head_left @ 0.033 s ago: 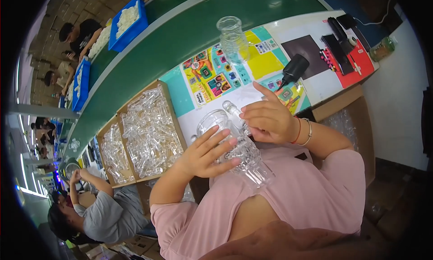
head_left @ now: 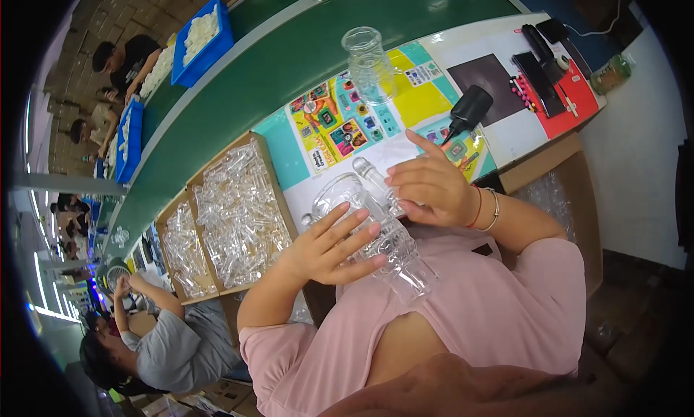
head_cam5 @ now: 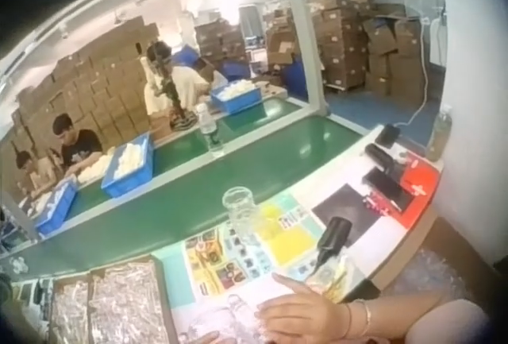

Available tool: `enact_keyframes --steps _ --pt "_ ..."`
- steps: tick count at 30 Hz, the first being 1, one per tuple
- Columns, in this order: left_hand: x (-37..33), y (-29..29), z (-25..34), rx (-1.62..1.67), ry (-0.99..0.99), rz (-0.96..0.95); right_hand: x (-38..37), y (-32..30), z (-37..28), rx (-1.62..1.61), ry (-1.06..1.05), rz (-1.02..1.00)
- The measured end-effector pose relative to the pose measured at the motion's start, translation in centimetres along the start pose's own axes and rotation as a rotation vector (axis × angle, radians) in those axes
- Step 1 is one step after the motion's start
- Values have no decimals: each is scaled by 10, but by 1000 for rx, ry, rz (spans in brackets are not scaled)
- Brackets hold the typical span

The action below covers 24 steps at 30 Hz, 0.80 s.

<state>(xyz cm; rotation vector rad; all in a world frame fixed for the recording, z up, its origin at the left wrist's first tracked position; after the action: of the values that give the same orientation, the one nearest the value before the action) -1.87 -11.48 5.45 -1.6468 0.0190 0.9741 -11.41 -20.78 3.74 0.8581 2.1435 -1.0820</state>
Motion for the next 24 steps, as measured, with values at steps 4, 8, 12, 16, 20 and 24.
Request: enact_keyframes --steps 4,8,12,16,20,24 --pt "16 9 -87 -71 -251 -12 32 -48 24 -95 195 198" --pt "73 -2 -255 73 -892 404 94 -85 35 126 446 240" --pt "143 10 -381 425 -1303 566 138 -92 35 231 527 193" --pt "176 25 -417 519 -1393 472 146 -93 42 409 540 145" --pt "196 -5 -410 85 -1537 396 122 -97 79 590 545 60" --pt "178 -39 -375 -786 -1042 95 86 -90 126 769 483 -182"
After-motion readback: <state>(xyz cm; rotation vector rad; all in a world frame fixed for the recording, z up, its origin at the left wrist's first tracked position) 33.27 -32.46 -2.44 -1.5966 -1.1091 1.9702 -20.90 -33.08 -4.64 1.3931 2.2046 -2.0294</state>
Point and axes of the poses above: each hand's wrist, its own x-axis away from the middle knuckle, its own y-axis out of the palm, z = x × y, the point moved 10 cm from there along -x, towards the middle knuckle, and after that the axes turned 9 degrees about -x, right-handed, at the moved point
